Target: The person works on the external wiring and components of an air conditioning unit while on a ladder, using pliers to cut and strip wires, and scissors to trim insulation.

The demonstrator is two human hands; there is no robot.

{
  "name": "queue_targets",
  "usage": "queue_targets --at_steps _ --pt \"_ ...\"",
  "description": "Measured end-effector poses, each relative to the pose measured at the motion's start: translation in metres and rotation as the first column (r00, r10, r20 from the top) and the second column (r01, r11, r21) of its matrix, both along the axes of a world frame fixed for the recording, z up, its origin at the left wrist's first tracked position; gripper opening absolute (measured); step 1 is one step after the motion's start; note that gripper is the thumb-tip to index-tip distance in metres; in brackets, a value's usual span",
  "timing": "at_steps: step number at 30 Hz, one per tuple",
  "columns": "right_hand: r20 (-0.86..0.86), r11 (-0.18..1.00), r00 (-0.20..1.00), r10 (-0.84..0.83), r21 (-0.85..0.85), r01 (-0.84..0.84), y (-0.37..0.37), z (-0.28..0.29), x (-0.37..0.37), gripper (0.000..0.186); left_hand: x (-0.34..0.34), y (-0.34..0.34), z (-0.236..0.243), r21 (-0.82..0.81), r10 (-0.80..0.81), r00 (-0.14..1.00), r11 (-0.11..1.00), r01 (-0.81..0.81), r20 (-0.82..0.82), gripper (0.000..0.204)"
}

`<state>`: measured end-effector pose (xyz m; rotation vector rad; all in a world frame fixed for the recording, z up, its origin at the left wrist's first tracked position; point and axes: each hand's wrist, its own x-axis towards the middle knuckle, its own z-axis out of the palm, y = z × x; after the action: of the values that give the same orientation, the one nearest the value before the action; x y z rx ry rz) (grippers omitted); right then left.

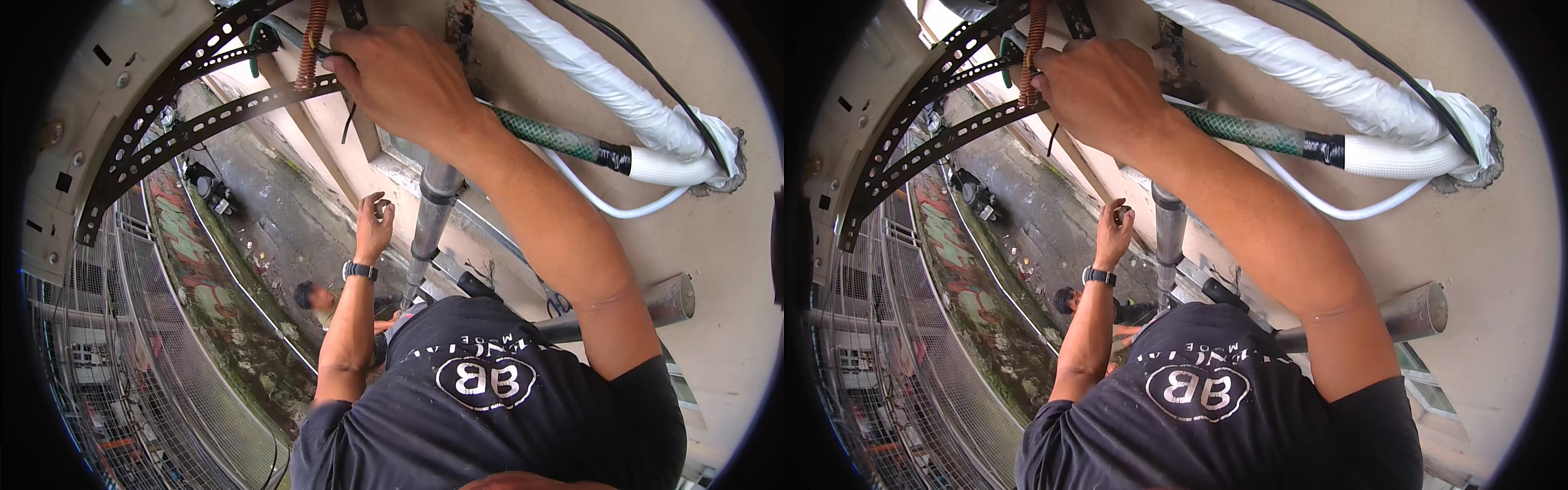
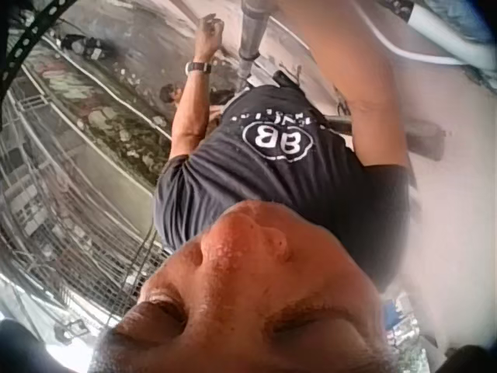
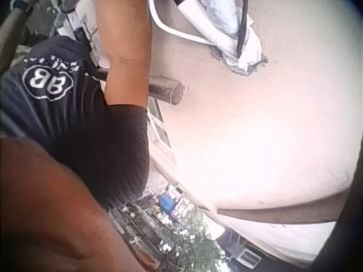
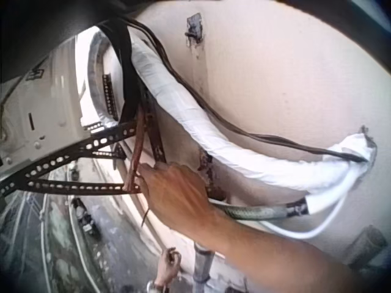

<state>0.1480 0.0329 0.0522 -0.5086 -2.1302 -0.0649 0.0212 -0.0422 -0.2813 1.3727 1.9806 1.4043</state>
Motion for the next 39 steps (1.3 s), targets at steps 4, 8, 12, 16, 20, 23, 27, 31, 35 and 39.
queue_targets --at_steps 4,8,12,16,20,23,27,31,35,39 --pt "0.003 0.999 1.000 0.027 -0.034 -0.027 -0.001 -0.009 0.005 0.028 -0.011 0.065 -0.096 -0.079 -0.053 0.987 0.996 0.041 -0.151 0.039" --pt "-0.049 0.986 0.994 0.102 -0.130 -0.107 -0.033 -0.002 0.016 0.040 -0.025 0.106 -0.197 0.112 -0.195 0.936 0.965 0.237 -0.293 0.033" --pt "0.076 0.973 0.996 0.053 -0.229 -0.034 -0.037 -0.006 0.036 0.039 0.004 0.140 -0.261 -0.061 -0.321 0.913 0.947 0.317 -0.252 0.034" --pt "0.093 0.976 0.996 0.016 -0.220 0.005 -0.030 -0.005 0.044 0.036 0.044 0.166 -0.253 -0.060 -0.336 0.918 0.942 0.331 -0.212 0.033" --pt "0.119 0.970 0.991 0.054 -0.244 -0.024 -0.027 -0.001 0.035 0.038 0.033 0.164 -0.245 0.004 -0.253 0.944 0.966 0.260 -0.214 0.032" --pt "0.104 0.974 0.993 0.063 -0.222 -0.038 -0.020 0.000 0.030 0.041 0.022 0.152 -0.232 0.077 -0.157 0.960 0.981 0.179 -0.231 0.032" --pt "0.084 0.970 0.995 0.047 -0.243 -0.025 -0.011 -0.001 0.035 0.041 0.021 0.129 -0.128 0.097 -0.021 0.995 0.995 0.012 0.095 0.021" --pt "0.053 0.965 0.993 0.102 -0.248 -0.086 -0.021 0.001 0.038 0.043 -0.028 0.046 0.051 0.522 0.097 0.915 0.796 -0.307 0.391 0.028" --pt "0.002 0.966 0.992 0.130 -0.224 -0.126 -0.030 -0.006 0.033 0.046 -0.054 -0.015 0.232 0.757 0.199 0.973 0.616 -0.218 0.118 0.038" --pt "-0.059 0.986 0.995 0.082 -0.143 -0.090 -0.040 -0.011 0.035 0.049 -0.054 -0.006 0.305 0.450 -0.068 0.995 0.888 0.094 -0.075 0.045"
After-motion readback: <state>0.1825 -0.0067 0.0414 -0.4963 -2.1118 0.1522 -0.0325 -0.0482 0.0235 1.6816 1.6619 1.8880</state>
